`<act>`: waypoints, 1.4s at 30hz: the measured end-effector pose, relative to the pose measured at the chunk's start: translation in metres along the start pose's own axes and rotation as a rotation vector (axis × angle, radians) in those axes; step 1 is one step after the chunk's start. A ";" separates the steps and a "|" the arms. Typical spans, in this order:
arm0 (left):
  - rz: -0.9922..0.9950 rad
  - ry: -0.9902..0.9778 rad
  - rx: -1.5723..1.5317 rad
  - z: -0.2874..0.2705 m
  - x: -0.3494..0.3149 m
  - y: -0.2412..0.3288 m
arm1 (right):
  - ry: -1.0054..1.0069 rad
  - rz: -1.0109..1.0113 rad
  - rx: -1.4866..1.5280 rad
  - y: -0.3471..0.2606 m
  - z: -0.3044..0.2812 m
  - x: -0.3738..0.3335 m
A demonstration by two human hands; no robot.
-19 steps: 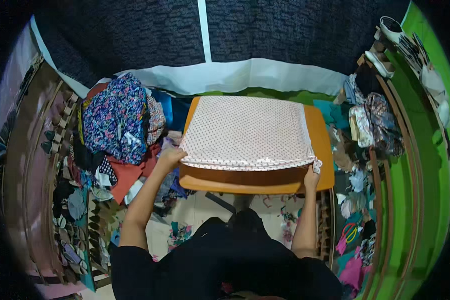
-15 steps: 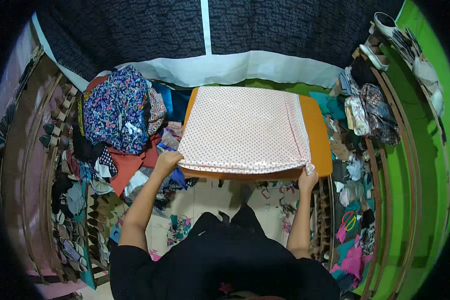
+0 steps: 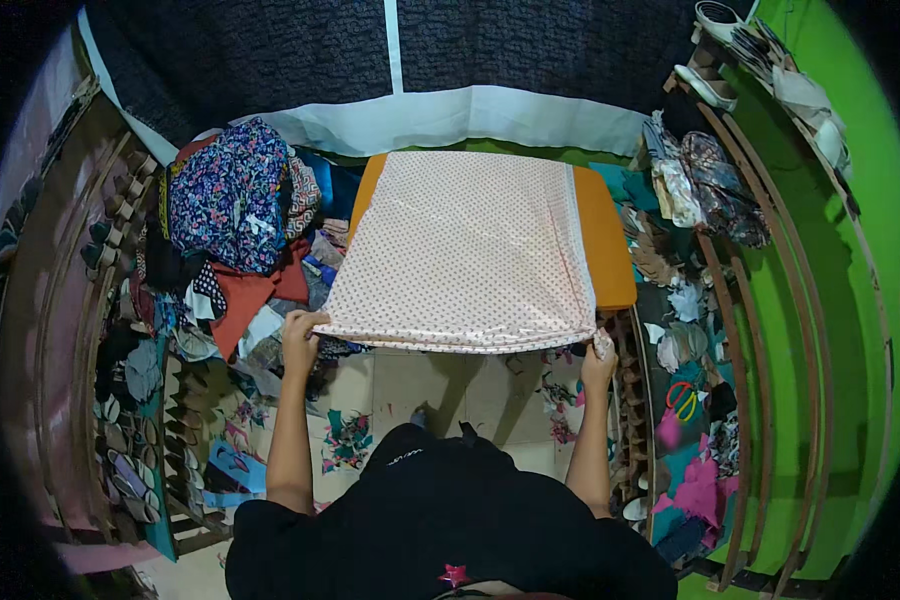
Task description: Fold two pieces of patterned fabric on a table and place them on a shelf.
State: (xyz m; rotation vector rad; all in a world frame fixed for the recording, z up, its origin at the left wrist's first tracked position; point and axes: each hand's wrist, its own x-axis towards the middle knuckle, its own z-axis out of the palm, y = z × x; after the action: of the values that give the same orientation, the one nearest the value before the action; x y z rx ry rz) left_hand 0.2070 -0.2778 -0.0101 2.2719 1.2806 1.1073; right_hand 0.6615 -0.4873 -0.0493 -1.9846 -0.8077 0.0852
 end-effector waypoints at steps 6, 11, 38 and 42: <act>-0.231 0.245 -0.288 0.005 -0.050 0.039 | -0.121 -0.220 0.161 0.011 -0.046 -0.017; -0.077 0.454 -0.512 0.012 -0.074 0.081 | -0.092 -0.228 0.235 0.021 -0.085 -0.028; 0.568 1.044 -0.252 -0.051 0.022 0.152 | -1.124 -0.118 0.469 -0.119 -0.175 0.034; 0.408 0.817 -0.156 -0.071 0.067 0.160 | -0.977 -0.083 0.191 -0.148 -0.158 0.062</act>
State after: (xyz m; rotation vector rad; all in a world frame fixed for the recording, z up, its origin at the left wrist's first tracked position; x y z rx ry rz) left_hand 0.2685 -0.3181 0.1629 2.0607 0.8962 2.3500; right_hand 0.6938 -0.5229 0.1704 -1.6660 -1.4147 1.0993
